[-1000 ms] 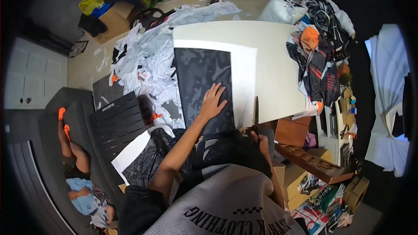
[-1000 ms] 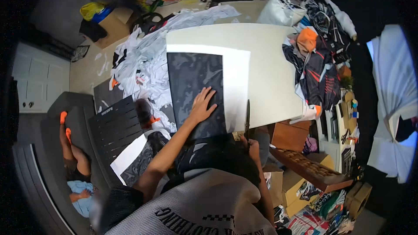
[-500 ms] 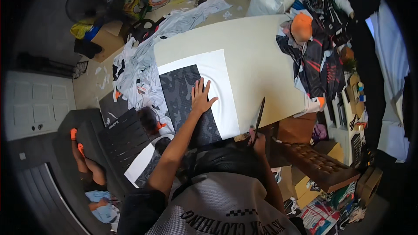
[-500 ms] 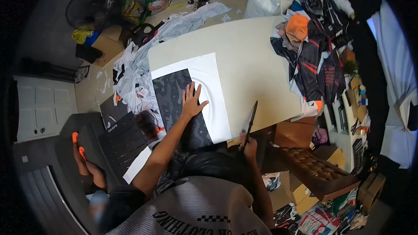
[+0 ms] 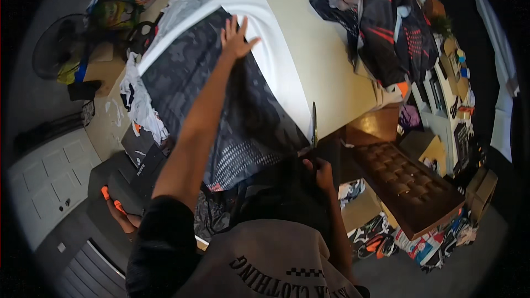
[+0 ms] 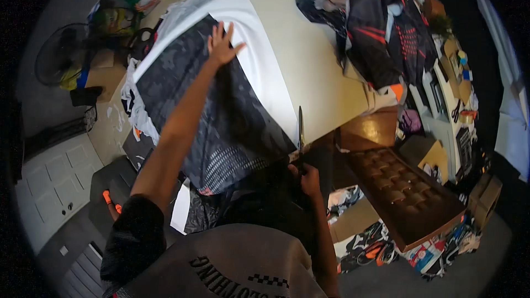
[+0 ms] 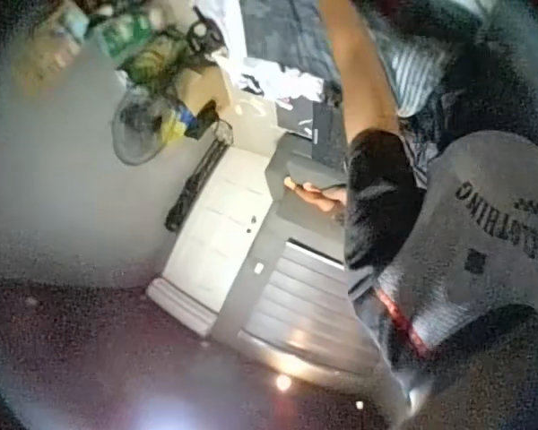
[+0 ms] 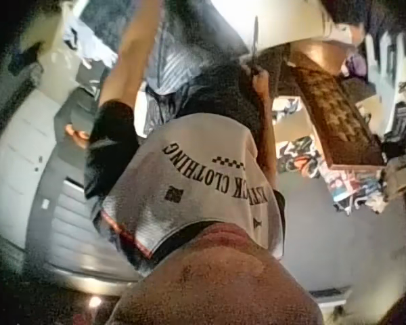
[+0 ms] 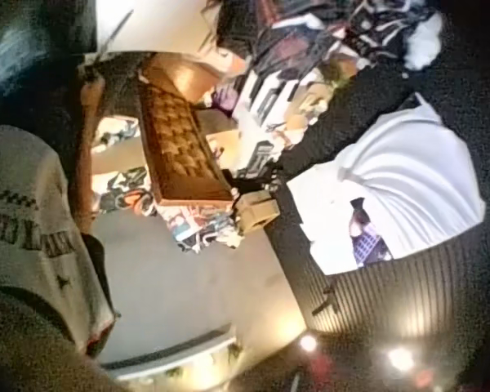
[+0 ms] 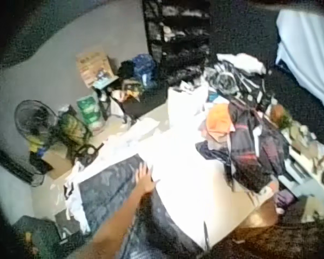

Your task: Cutting a pattern out of camouflage fabric using a pair of scissors.

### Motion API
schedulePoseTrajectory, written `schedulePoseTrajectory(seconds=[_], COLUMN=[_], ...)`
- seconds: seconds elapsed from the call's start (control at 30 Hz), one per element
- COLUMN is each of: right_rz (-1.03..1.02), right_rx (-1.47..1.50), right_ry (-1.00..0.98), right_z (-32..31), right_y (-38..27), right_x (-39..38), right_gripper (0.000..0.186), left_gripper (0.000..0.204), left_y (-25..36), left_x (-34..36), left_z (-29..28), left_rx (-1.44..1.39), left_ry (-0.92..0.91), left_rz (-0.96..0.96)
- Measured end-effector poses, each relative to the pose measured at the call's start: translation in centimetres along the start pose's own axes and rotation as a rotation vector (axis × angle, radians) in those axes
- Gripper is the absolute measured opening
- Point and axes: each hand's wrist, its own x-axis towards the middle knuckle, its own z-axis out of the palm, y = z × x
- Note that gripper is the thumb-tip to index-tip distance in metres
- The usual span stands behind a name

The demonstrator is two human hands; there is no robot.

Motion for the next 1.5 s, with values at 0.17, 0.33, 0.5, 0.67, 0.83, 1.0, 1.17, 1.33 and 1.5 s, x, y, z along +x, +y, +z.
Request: schedulePoseTrajectory(seconds=[0.17, 0.33, 0.5, 0.67, 0.83, 1.0, 1.17, 1.33, 1.5], right_rz=[0.019, -0.079, 0.045, -0.021, 0.039, -0.026, -0.051, -0.116, -0.229], right_rx=[0.395, 0.380, 0.192, 0.129, -0.040, -0.020, -0.046, -0.082, -0.063], right_ry=[-0.043, -0.158, -0.408, -0.468, -0.530, -0.550, -0.591, -0.564, -0.510], right_z=[-1.8, -4.5, -8.0, -8.4, -8.2, -8.2, -7.5, -7.0, -5.8], right_y=[1.5, 2.5, -0.1, 2.0, 1.1, -1.3, 0.1, -0.8, -1.7], right_x=[-2.1, -1.3, 0.3, 0.2, -0.1, -0.3, 2.2, 2.5, 2.9], right_gripper=[0.026, 0.024, 0.025, 0.031, 0.038, 0.043, 0.044, 0.044, 0.041], left_gripper=[0.094, 0.086, 0.066, 0.070, 0.071, 0.072, 0.080, 0.082, 0.084], left_y=[1.5, 1.4, 1.2, 6.3, 6.0, 5.6, 6.3, 6.4, 6.2], left_x=[5.0, 4.7, 0.3, -12.8, -19.7, -19.9, -19.6, -19.9, -19.7], left_z=[0.3, 0.2, -2.6, -2.1, -1.9, -2.1, -0.6, -0.5, -1.2], left_rx=[0.003, 0.078, -0.297, -0.169, -0.201, -0.226, -0.138, -0.127, -0.161], left_ry=[0.025, 0.134, 0.140, -0.086, -0.170, -0.133, -0.140, -0.126, -0.188], left_rz=[0.077, 0.070, 0.390, 0.514, 0.487, 0.475, 0.662, 0.665, 0.677])
